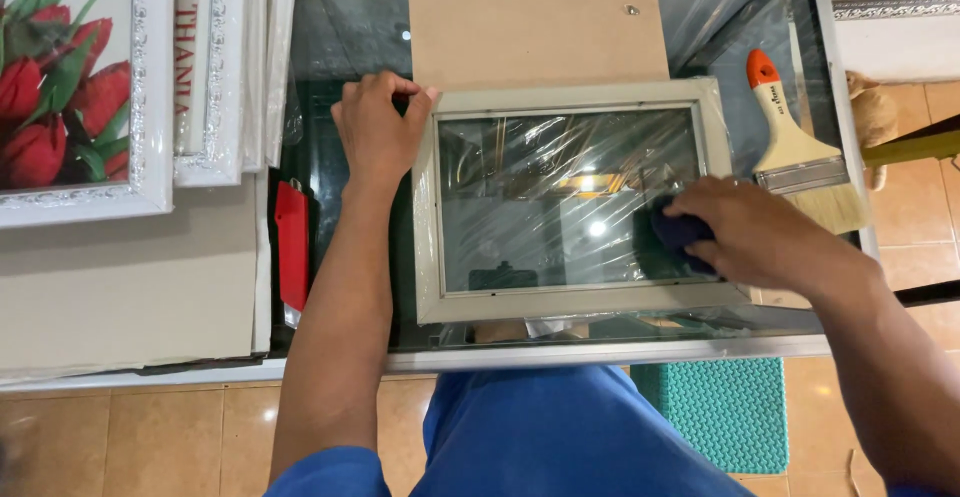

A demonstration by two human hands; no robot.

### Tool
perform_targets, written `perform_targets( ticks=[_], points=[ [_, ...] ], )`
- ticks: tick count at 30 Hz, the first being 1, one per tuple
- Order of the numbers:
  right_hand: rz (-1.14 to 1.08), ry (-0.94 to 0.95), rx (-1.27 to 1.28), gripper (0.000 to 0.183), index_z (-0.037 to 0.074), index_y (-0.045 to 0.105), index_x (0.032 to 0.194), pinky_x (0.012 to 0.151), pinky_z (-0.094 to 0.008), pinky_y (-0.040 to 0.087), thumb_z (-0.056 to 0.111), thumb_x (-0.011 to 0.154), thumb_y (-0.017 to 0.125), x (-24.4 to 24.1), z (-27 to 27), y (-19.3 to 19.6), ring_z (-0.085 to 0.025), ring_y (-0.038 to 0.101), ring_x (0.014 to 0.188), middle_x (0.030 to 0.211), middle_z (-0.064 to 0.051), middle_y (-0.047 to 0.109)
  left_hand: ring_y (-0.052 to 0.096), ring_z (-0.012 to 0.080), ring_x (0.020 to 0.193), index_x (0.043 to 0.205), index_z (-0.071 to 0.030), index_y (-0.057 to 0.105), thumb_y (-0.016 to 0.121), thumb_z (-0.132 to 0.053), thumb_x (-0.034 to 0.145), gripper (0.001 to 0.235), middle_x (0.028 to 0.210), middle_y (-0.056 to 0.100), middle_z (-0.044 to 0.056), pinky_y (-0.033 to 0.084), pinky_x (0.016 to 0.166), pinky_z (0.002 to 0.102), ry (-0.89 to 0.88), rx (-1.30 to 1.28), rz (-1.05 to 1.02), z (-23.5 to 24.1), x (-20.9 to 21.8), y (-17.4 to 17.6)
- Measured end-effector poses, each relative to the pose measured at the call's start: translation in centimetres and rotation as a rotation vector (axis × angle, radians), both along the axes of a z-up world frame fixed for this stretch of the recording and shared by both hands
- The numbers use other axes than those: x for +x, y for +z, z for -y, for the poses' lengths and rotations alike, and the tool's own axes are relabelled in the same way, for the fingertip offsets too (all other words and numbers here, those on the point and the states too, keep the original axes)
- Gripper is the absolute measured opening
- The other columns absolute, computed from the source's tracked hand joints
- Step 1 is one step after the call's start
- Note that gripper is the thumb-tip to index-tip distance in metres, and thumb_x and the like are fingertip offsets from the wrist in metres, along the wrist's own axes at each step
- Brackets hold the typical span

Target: Cleaning a picture frame and its glass surface using a cloth and a brush.

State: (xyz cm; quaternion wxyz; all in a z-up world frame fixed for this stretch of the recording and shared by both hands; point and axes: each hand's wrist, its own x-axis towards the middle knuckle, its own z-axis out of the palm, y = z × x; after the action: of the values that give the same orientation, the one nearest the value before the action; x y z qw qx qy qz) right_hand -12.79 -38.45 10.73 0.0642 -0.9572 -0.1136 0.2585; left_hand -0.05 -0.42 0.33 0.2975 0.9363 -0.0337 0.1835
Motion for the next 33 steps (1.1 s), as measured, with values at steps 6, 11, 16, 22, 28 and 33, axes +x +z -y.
perform_targets(
  ticks=[6,11,16,22,28,33],
  points=[
    [0.03,0.136,0.06,0.055,0.017,0.067,0.124,0.103,-0.043,0.052,0.005,0.071,0.078,-1.4,-0.7,-1.9,-0.027,0.061,0.119,0.125,-0.003,0.066,0.058,0.0255,0.093,0.089,-0.015,0.071,0.076,-0.036,0.095,0.023,0.094,0.069,0.004,0.04,0.092,0.043,0.018,0.04,-0.044,0.2,0.0,0.2],
    [0.102,0.328,0.184,0.047,0.012,0.063,0.127,0.096,-0.05,0.051,0.01,0.082,0.075,0.6,-11.6,-3.4,-0.042,0.061,0.112,0.117,-0.015,0.064,0.062,0.0287,0.103,0.092,-0.021,0.067,0.074,-0.045,0.093,0.025,0.089,0.065,0.002,0.041,0.097,0.049,0.035,-0.015,-0.022,-0.2,0.8,-1.9],
    [0.25,0.412,0.551,0.042,0.01,0.061,0.125,0.093,-0.05,0.049,0.017,0.086,0.075,1.6,-17.4,-4.7,-0.043,0.058,0.105,0.11,-0.014,0.057,0.061,0.0261,0.106,0.095,-0.025,0.068,0.071,-0.054,0.094,0.029,0.093,0.066,0.0,0.039,0.099,0.046,0.004,-0.038,-0.11,-0.8,0.7,-1.2],
    [0.341,-0.086,0.954,0.056,0.014,0.061,0.139,0.102,-0.044,0.05,0.029,0.089,0.083,3.5,-13.7,-4.5,-0.032,0.066,0.117,0.118,-0.013,0.069,0.068,0.0362,0.102,0.125,-0.008,0.061,0.066,-0.042,0.105,0.04,0.105,0.076,0.015,0.05,0.094,0.05,-0.047,-0.427,0.124,1.9,-3.1,3.6],
    [0.771,-0.346,1.071,0.03,0.007,0.063,0.127,0.079,-0.034,0.047,0.014,0.101,0.076,3.8,-12.2,-4.0,-0.022,0.061,0.089,0.096,-0.013,0.067,0.05,0.0537,0.136,0.161,0.005,0.013,0.058,-0.067,0.095,0.108,0.152,0.038,0.042,0.05,0.107,0.059,-0.482,-0.743,-0.198,8.0,-9.1,7.8],
    [0.55,-0.342,1.356,0.03,0.005,0.063,0.128,0.072,-0.026,0.043,0.016,0.101,0.067,2.6,-13.8,-3.3,-0.012,0.05,0.081,0.086,-0.004,0.058,0.064,0.0508,0.115,0.142,-0.007,0.053,0.053,-0.054,0.103,0.062,0.123,0.069,0.026,0.056,0.087,0.058,-0.521,-0.606,-0.262,8.2,-8.8,6.0]
  ],
)
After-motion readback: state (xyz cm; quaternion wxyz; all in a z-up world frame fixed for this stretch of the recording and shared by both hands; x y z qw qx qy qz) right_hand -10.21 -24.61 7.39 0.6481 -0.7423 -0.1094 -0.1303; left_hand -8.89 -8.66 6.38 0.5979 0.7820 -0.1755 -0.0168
